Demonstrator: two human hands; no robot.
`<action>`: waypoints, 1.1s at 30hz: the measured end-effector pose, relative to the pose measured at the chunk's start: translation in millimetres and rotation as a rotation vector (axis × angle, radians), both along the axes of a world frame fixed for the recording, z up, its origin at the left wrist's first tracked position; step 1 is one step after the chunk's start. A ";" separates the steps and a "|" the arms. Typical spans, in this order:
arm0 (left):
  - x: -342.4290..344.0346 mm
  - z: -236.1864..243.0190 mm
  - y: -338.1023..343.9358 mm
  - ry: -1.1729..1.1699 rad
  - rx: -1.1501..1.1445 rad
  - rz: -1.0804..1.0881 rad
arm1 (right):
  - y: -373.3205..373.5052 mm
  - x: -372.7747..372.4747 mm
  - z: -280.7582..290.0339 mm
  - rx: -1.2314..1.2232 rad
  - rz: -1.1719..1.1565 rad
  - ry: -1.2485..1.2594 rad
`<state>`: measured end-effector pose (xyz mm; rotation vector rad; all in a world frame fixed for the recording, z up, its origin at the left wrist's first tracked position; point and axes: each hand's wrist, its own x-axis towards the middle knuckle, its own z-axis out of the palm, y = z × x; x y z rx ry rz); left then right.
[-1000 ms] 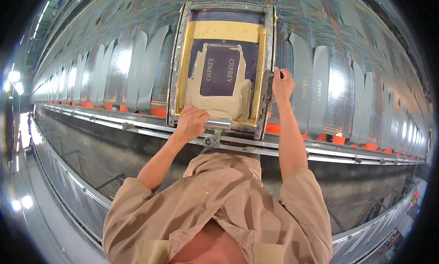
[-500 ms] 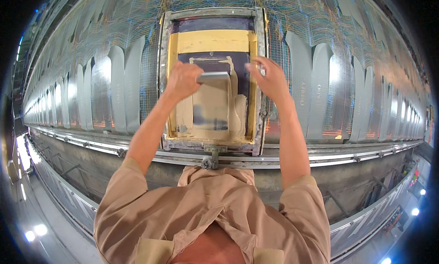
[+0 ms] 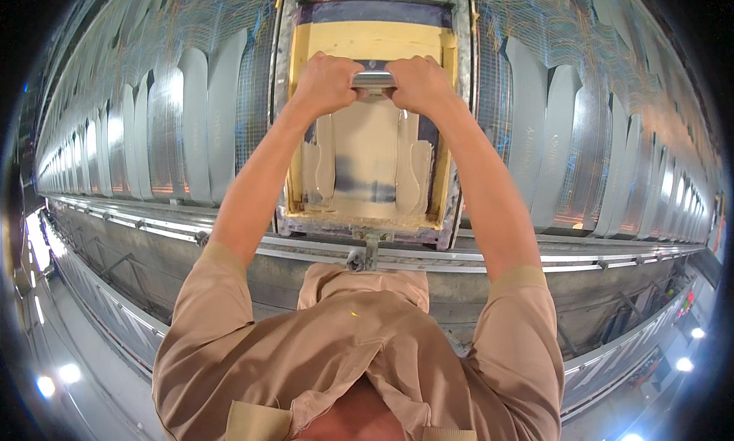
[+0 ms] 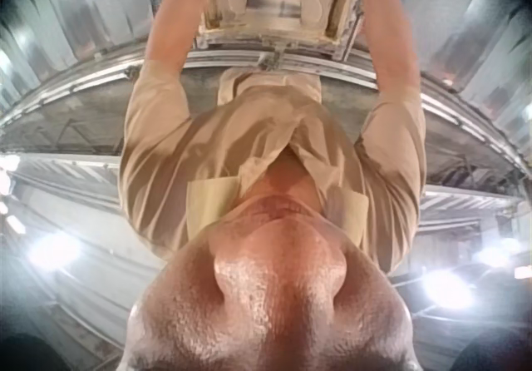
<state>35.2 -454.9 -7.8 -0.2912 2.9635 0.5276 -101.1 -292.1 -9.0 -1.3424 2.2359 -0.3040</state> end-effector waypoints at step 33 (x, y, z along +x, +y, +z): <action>-25.5 -7.7 -19.9 0.084 -0.016 -0.016 | -21.8 -24.9 8.8 0.064 -0.023 -0.030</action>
